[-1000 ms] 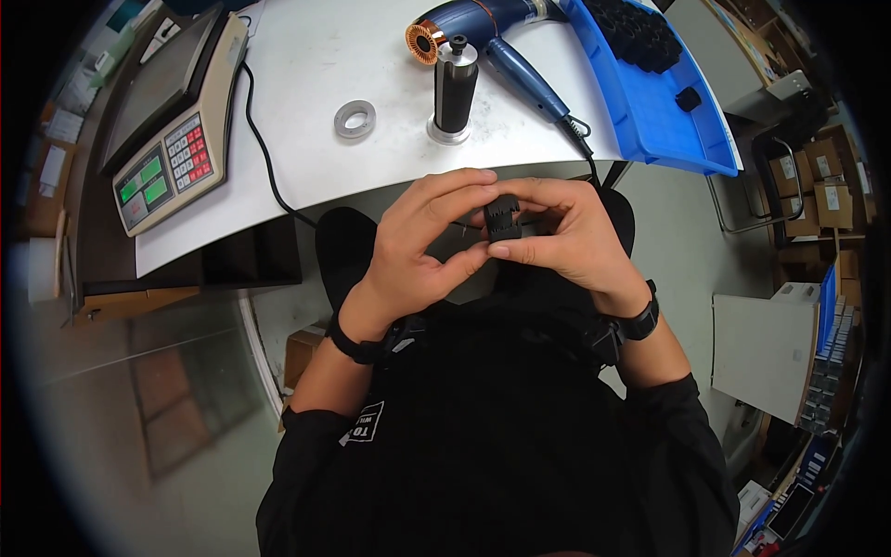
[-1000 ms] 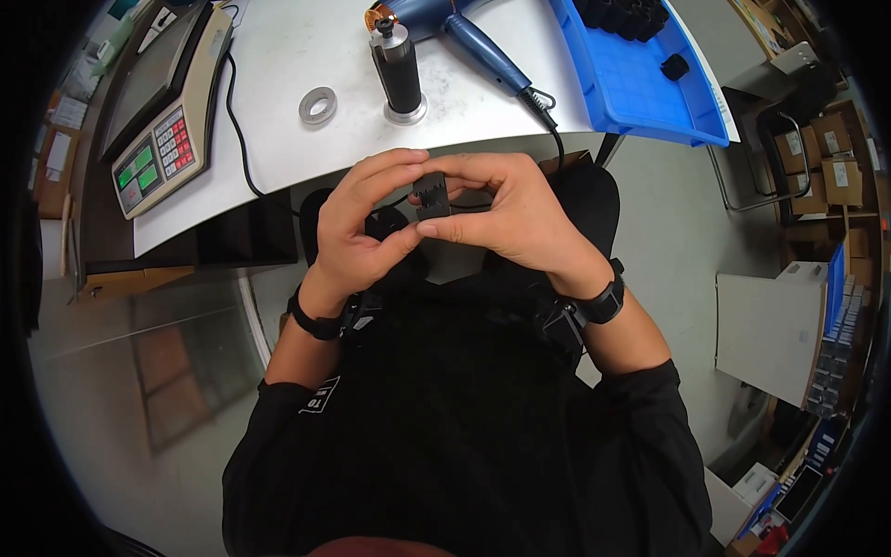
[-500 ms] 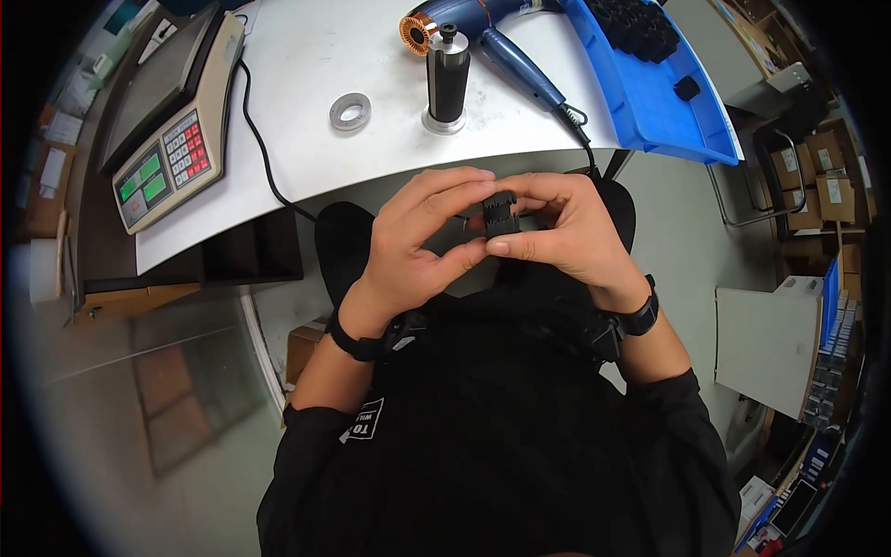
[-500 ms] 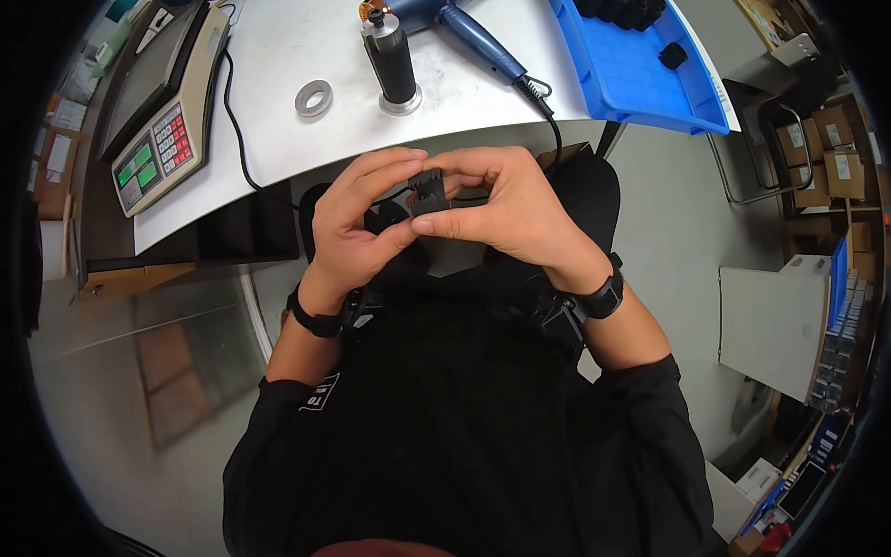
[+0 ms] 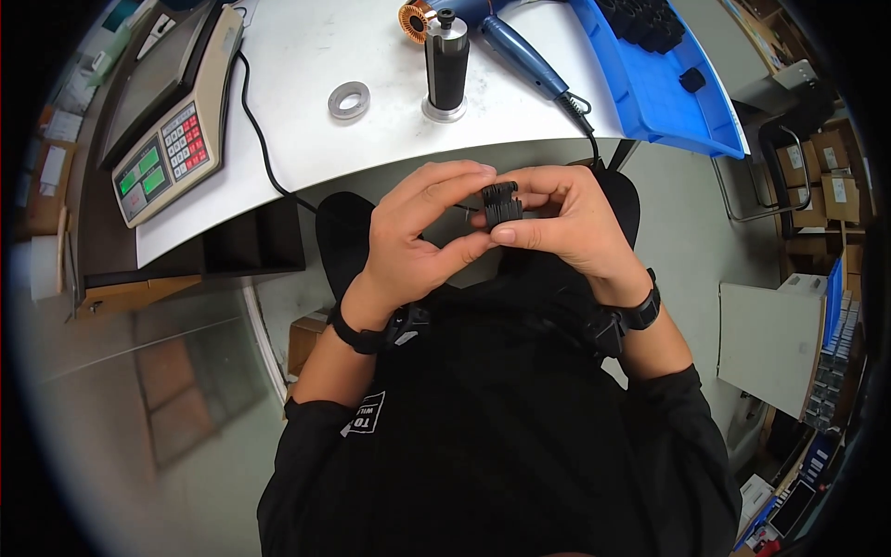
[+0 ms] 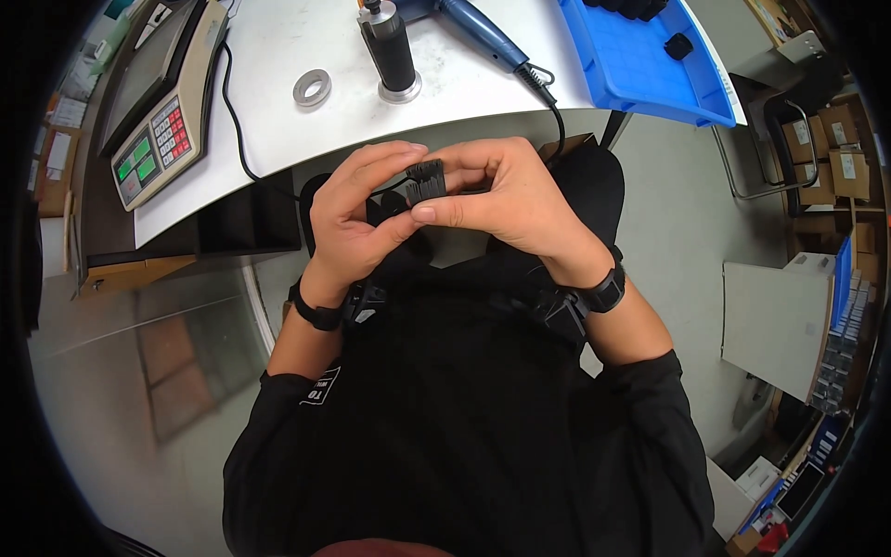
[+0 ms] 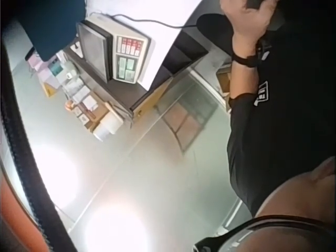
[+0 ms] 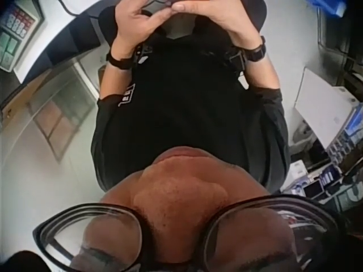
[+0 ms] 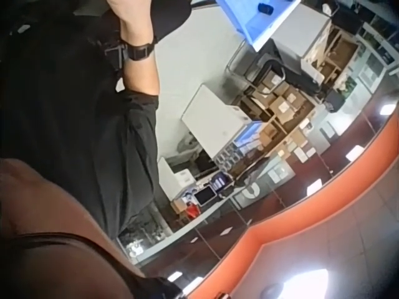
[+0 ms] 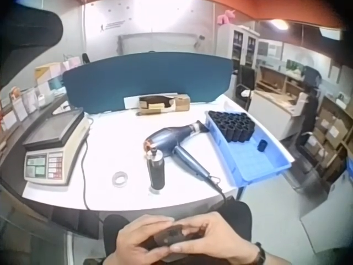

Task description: The recorder is assembling and heat-treating small electronic components using a hair dryer and metal cylinders at a manual workstation.

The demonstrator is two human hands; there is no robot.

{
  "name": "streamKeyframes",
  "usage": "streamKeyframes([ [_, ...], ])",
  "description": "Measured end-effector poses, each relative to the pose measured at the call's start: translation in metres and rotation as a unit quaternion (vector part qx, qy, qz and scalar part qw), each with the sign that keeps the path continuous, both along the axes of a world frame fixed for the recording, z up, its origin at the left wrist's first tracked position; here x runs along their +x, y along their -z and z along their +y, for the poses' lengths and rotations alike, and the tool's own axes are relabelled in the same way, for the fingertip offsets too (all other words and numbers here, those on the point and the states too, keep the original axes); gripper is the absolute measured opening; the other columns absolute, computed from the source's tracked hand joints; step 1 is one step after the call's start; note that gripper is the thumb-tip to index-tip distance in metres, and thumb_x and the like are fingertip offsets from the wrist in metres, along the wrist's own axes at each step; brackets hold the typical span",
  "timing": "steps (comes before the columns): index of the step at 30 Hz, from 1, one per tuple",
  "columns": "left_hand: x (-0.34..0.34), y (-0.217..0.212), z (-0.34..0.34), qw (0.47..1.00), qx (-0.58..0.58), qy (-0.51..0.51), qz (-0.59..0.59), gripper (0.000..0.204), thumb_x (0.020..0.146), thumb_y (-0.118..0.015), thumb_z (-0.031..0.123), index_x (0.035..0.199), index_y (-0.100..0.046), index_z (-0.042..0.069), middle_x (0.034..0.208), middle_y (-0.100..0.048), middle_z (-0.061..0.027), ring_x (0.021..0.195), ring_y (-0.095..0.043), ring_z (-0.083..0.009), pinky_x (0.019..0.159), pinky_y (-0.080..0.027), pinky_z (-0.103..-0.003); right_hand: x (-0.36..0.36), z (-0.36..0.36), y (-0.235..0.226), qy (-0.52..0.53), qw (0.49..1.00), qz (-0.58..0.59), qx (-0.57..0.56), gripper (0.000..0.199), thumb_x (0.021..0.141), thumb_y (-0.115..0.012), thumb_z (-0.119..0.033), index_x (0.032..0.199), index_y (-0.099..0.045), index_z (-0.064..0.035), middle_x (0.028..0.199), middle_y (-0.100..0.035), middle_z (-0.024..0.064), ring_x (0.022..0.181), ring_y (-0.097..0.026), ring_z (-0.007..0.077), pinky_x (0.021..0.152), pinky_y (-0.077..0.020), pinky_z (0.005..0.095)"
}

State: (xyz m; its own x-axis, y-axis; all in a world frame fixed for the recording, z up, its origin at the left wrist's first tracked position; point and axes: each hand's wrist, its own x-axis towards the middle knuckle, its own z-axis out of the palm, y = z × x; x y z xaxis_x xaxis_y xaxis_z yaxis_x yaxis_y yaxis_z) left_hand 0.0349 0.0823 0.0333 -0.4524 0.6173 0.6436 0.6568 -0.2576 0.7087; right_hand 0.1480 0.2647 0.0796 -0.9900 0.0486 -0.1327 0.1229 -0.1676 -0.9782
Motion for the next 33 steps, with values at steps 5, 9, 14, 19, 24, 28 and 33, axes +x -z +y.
streamKeyframes([
  [5,0.0013,0.0015,0.0,1.0,0.001,0.005,-0.023,0.05,0.076,-0.086,0.01,0.122,-0.07,0.002,0.122,-0.071,-0.0144,0.107,-0.071,-0.0282,0.091,-0.057,-0.034,0.0002,0.0006,0.0015,-0.001,1.0,-0.003,-0.002,0.044,0.08,-0.084,-0.005,0.12,-0.07,0.0069,0.103,-0.078,0.0155,0.097,-0.074,0.0187,0.091,-0.0576,0.03],
  [9,0.0005,0.0032,0.0002,0.999,0.002,0.007,-0.031,0.05,0.076,-0.085,0.01,0.122,-0.07,0.002,0.122,-0.071,-0.0146,0.108,-0.071,-0.0279,0.091,-0.057,-0.034,-0.0002,0.0008,0.0027,-0.001,1.0,-0.005,-0.005,0.045,0.08,-0.084,-0.008,0.12,-0.07,0.0068,0.103,-0.078,0.0155,0.097,-0.074,0.0186,0.091,-0.0574,0.0298],
  [14,0.0003,0.0041,0.0005,0.999,0.001,0.009,-0.035,0.049,0.076,-0.085,0.009,0.122,-0.07,0.002,0.122,-0.071,-0.0148,0.108,-0.071,-0.0281,0.092,-0.057,-0.034,-0.0002,0.0012,0.0032,0.0,1.0,-0.011,-0.012,0.045,0.08,-0.084,-0.009,0.121,-0.07,0.0069,0.103,-0.077,0.0159,0.097,-0.074,0.0187,0.092,-0.0571,0.0295],
  [19,0.0013,0.0024,0.0,0.999,-0.01,0.001,-0.034,0.049,0.075,-0.085,0.008,0.121,-0.071,0.002,0.122,-0.071,-0.0146,0.108,-0.071,-0.0282,0.092,-0.057,-0.035,-0.0006,0.0011,0.0027,-0.004,1.0,-0.01,-0.014,0.045,0.081,-0.083,-0.008,0.121,-0.07,0.0071,0.103,-0.077,0.0161,0.097,-0.074,0.0192,0.092,-0.057,0.0297],
  [24,0.0017,0.0001,0.0014,0.999,-0.006,0.001,-0.035,0.049,0.074,-0.086,0.009,0.12,-0.071,0.002,0.122,-0.071,-0.0142,0.107,-0.071,-0.0281,0.092,-0.057,-0.035,0.0007,0.0014,0.0013,0.001,1.0,-0.013,-0.021,0.045,0.081,-0.083,-0.008,0.121,-0.07,0.0072,0.103,-0.077,0.016,0.097,-0.074,0.0193,0.092,-0.057,0.03],
  [28,0.0025,0.0002,0.0012,1.0,-0.017,-0.005,-0.022,0.049,0.073,-0.086,0.009,0.12,-0.071,0.002,0.12,-0.071,-0.0139,0.106,-0.071,-0.0282,0.091,-0.057,-0.034,0.0022,0.0021,0.0041,-0.001,1.0,-0.009,-0.024,0.045,0.08,-0.083,-0.008,0.121,-0.07,0.0073,0.103,-0.077,0.016,0.098,-0.074,0.0192,0.093,-0.0569,0.0301],
  [33,0.0019,-0.001,0.0036,1.0,-0.006,-0.004,-0.026,0.05,0.073,-0.087,0.009,0.119,-0.072,0.002,0.119,-0.072,-0.0138,0.105,-0.071,-0.0286,0.09,-0.057,-0.034,0.0017,0.003,0.0016,0.001,1.0,-0.013,-0.022,0.045,0.081,-0.083,-0.008,0.121,-0.07,0.007,0.103,-0.077,0.016,0.097,-0.074,0.019,0.092,-0.0574,0.0297],
])
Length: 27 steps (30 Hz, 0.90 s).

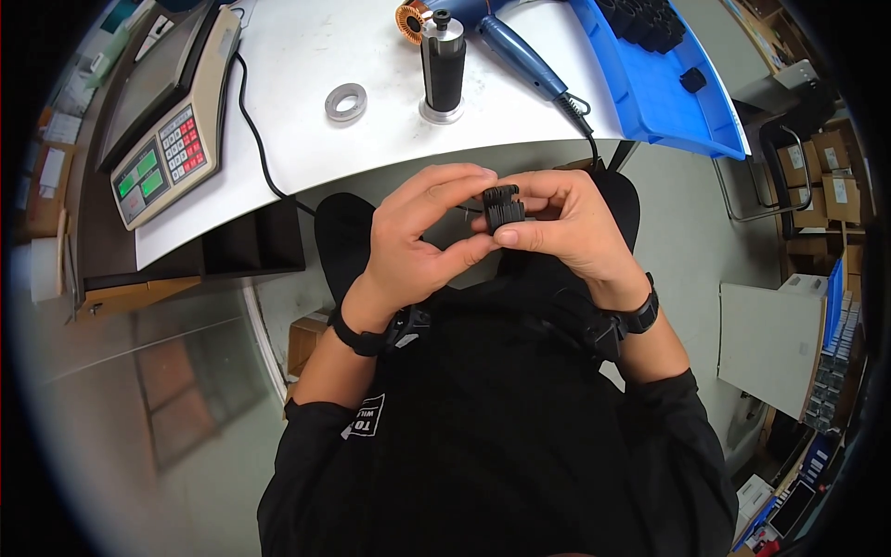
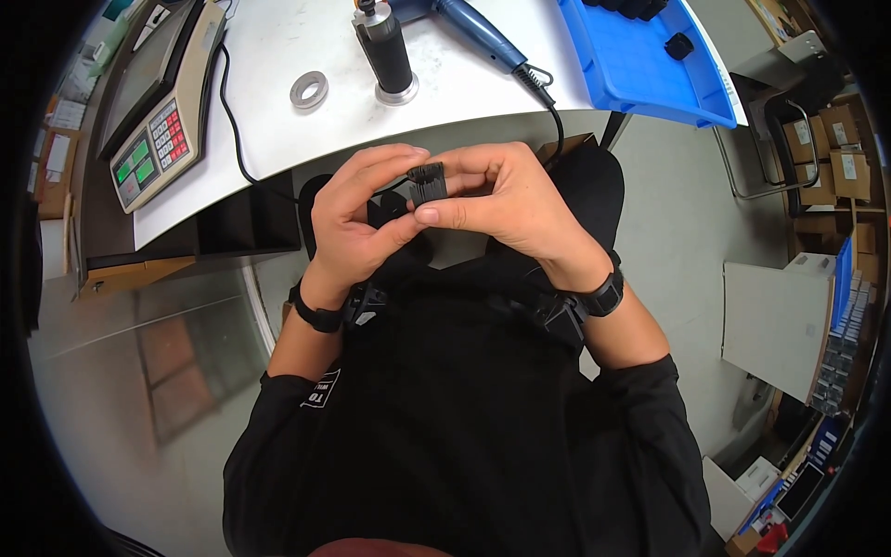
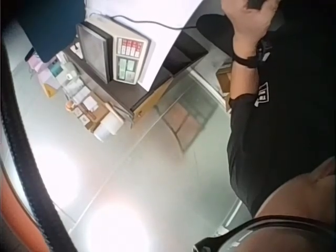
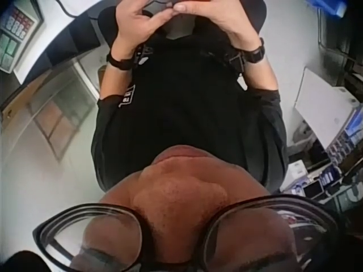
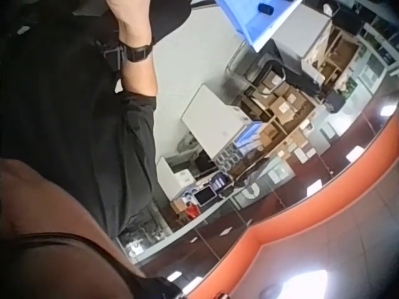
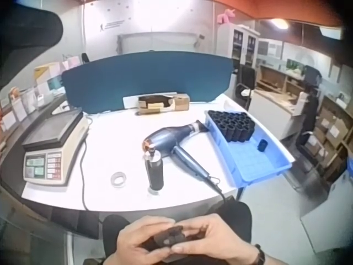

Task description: The recorder is assembling and heat-treating small electronic components using a hair dryer and metal cylinders at a manual workstation.

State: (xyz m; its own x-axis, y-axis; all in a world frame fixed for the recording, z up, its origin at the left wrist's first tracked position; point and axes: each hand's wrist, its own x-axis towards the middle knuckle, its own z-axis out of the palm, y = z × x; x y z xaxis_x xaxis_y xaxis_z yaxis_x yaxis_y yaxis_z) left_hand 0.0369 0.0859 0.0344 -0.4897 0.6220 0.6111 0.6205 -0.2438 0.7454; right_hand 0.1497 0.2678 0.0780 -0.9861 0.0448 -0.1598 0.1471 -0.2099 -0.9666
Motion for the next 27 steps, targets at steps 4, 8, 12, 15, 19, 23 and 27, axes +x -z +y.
streamKeyframes([
  [4,-0.0005,0.0006,0.0004,1.0,-0.002,-0.002,0.01,0.05,0.073,-0.087,0.009,0.119,-0.072,0.002,0.119,-0.072,-0.0139,0.105,-0.071,-0.0285,0.09,-0.058,-0.034,-0.0002,0.0006,0.0018,0.001,1.0,-0.004,-0.003,0.045,0.082,-0.082,-0.009,0.122,-0.069,0.0068,0.103,-0.077,0.0159,0.098,-0.075,0.0189,0.091,-0.0578,0.0293],
  [8,-0.0004,0.0034,0.0001,1.0,-0.003,0.0,0.005,0.049,0.074,-0.087,0.01,0.12,-0.072,0.002,0.119,-0.072,-0.0138,0.104,-0.071,-0.0278,0.09,-0.058,-0.034,0.0004,0.0006,0.0031,0.001,1.0,-0.001,-0.004,0.045,0.082,-0.082,-0.01,0.122,-0.069,0.0067,0.103,-0.077,0.0157,0.098,-0.075,0.019,0.091,-0.058,0.0292],
  [12,0.0003,0.0044,-0.0002,1.0,0.002,0.01,-0.015,0.05,0.075,-0.087,0.01,0.121,-0.071,0.002,0.121,-0.071,-0.0138,0.103,-0.071,-0.0261,0.09,-0.057,-0.034,0.0006,0.0009,0.0047,0.003,1.0,-0.003,-0.007,0.045,0.082,-0.082,-0.01,0.122,-0.069,0.0069,0.103,-0.077,0.0154,0.098,-0.075,0.0192,0.092,-0.0578,0.0293],
  [15,0.001,0.0049,-0.0003,0.999,0.003,0.02,-0.041,0.051,0.076,-0.087,0.011,0.123,-0.07,0.002,0.122,-0.071,-0.0138,0.103,-0.071,-0.025,0.09,-0.057,-0.034,0.0004,0.0017,0.0068,0.006,1.0,0.0,-0.008,0.045,0.083,-0.082,-0.01,0.122,-0.069,0.0072,0.103,-0.077,0.0151,0.098,-0.074,0.0192,0.092,-0.0573,0.0293],
  [19,0.0005,0.0085,-0.0005,0.999,0.009,0.026,-0.046,0.051,0.077,-0.087,0.011,0.125,-0.069,0.003,0.124,-0.07,-0.0139,0.102,-0.071,-0.0234,0.091,-0.057,-0.033,0.0006,0.0018,0.0078,0.001,1.0,0.006,-0.006,0.045,0.082,-0.083,-0.009,0.122,-0.069,0.0075,0.105,-0.077,0.0148,0.098,-0.074,0.0188,0.093,-0.0564,0.0292],
  [23,0.0002,0.0076,-0.0013,0.998,0.01,0.035,-0.049,0.049,0.077,-0.085,0.009,0.123,-0.069,0.003,0.125,-0.07,-0.0141,0.105,-0.071,-0.0251,0.093,-0.057,-0.034,0.0005,0.0014,0.0082,-0.002,1.0,0.02,0.005,0.045,0.08,-0.083,-0.006,0.122,-0.069,0.007,0.105,-0.077,0.0141,0.098,-0.073,0.0181,0.092,-0.0557,0.029],
  [27,0.0001,0.008,-0.0006,0.999,0.008,0.033,-0.033,0.048,0.076,-0.083,0.006,0.122,-0.069,0.003,0.125,-0.07,-0.0142,0.109,-0.07,-0.0271,0.094,-0.056,-0.034,0.0016,0.0013,0.0073,-0.001,0.999,0.021,0.027,0.047,0.078,-0.084,-0.002,0.122,-0.069,0.0065,0.105,-0.077,0.0137,0.099,-0.073,0.0174,0.092,-0.0556,0.029],
])
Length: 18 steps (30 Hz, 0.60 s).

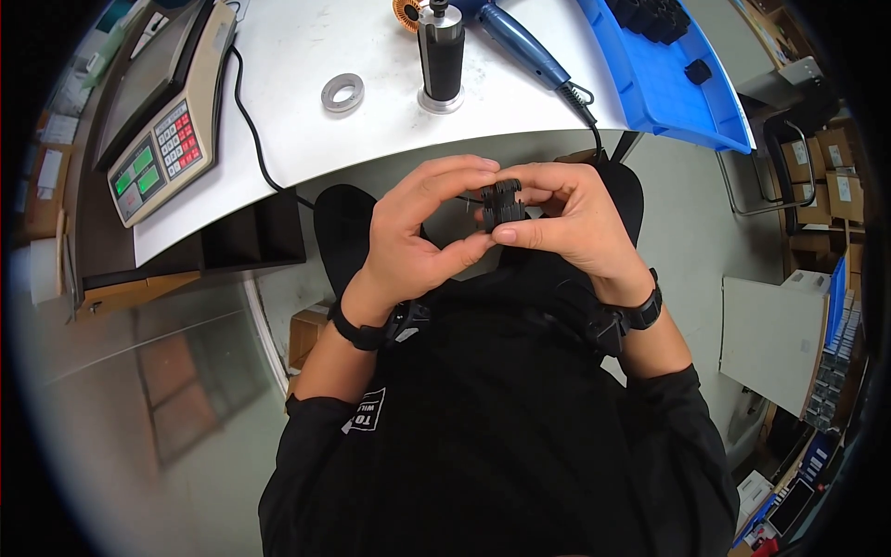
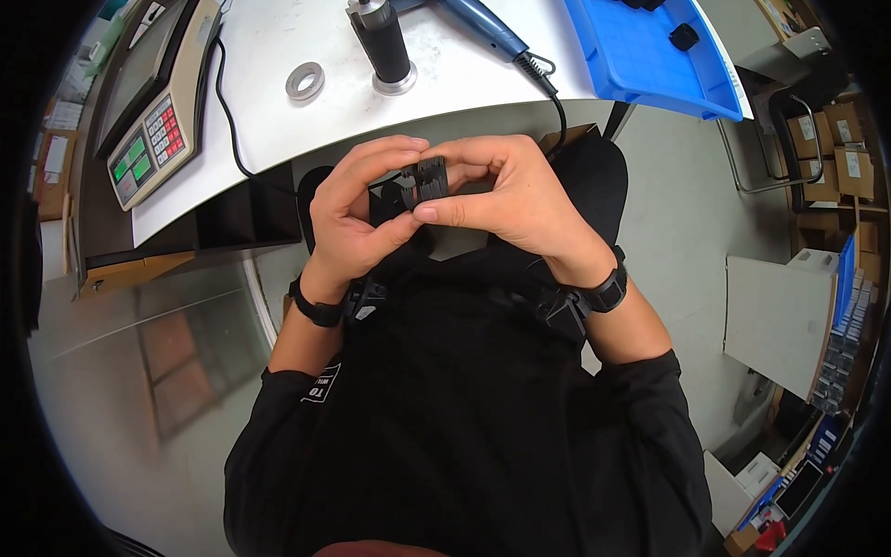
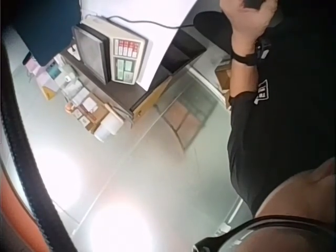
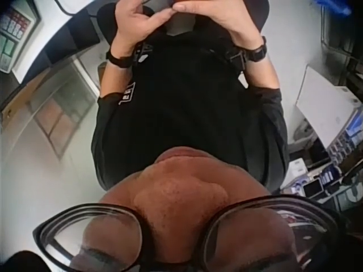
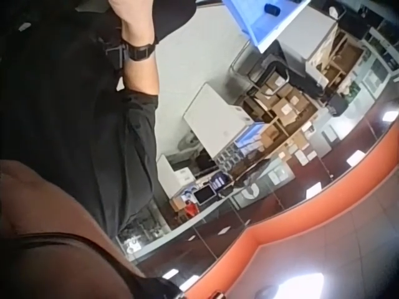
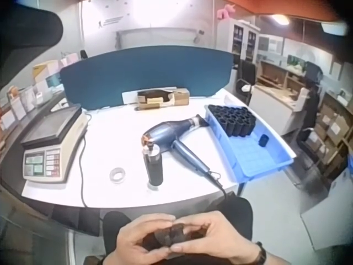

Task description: The recorder is assembling and heat-treating small electronic components using a hair dryer and metal cylinders at a manual workstation.

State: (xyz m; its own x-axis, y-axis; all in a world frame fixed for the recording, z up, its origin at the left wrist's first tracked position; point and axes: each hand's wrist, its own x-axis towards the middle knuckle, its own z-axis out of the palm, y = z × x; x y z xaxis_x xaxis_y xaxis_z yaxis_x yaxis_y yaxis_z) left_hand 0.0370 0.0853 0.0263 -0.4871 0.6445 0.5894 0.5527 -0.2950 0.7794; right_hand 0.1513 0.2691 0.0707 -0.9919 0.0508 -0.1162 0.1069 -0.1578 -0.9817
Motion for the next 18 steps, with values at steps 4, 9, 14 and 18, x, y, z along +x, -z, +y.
streamKeyframes([
  [4,0.0003,0.0004,-0.0005,1.0,0.006,0.002,0.008,0.049,0.074,-0.083,0.005,0.121,-0.069,0.004,0.125,-0.07,-0.0142,0.112,-0.07,-0.0286,0.095,-0.056,-0.035,0.0008,0.001,0.0025,-0.008,1.0,0.022,0.018,0.048,0.078,-0.083,0.001,0.123,-0.069,0.0062,0.105,-0.077,0.0136,0.099,-0.072,0.0171,0.092,-0.0556,0.0291],
  [9,-0.0005,0.0029,-0.0015,1.0,-0.017,0.025,-0.006,0.049,0.079,-0.082,0.009,0.124,-0.068,-0.002,0.13,-0.065,-0.0197,0.121,-0.064,-0.0294,0.105,-0.05,-0.038,0.0014,0.0022,0.0019,-0.007,1.0,0.024,0.019,0.047,0.078,-0.083,0.0,0.123,-0.069,0.0064,0.106,-0.077,0.0141,0.099,-0.072,0.0177,0.092,-0.0558,0.0292],
  [14,-0.0008,0.0034,-0.0003,0.999,-0.013,0.028,-0.021,0.049,0.079,-0.082,0.01,0.124,-0.068,-0.002,0.13,-0.065,-0.0199,0.122,-0.063,-0.0295,0.105,-0.049,-0.039,0.001,0.0032,0.0028,-0.005,1.0,0.017,0.018,0.048,0.078,-0.083,0.0,0.123,-0.069,0.0059,0.107,-0.076,0.0144,0.1,-0.073,0.0184,0.093,-0.0562,0.0296],
  [18,-0.001,0.0045,0.0007,0.999,-0.015,0.029,-0.025,0.049,0.079,-0.082,0.012,0.124,-0.068,-0.002,0.13,-0.065,-0.02,0.122,-0.063,-0.0293,0.105,-0.049,-0.038,0.001,0.0045,0.0043,-0.005,1.0,0.015,0.013,0.048,0.078,-0.083,-0.002,0.124,-0.069,0.0057,0.107,-0.076,0.0145,0.101,-0.073,0.0186,0.093,-0.0564,0.0298],
])
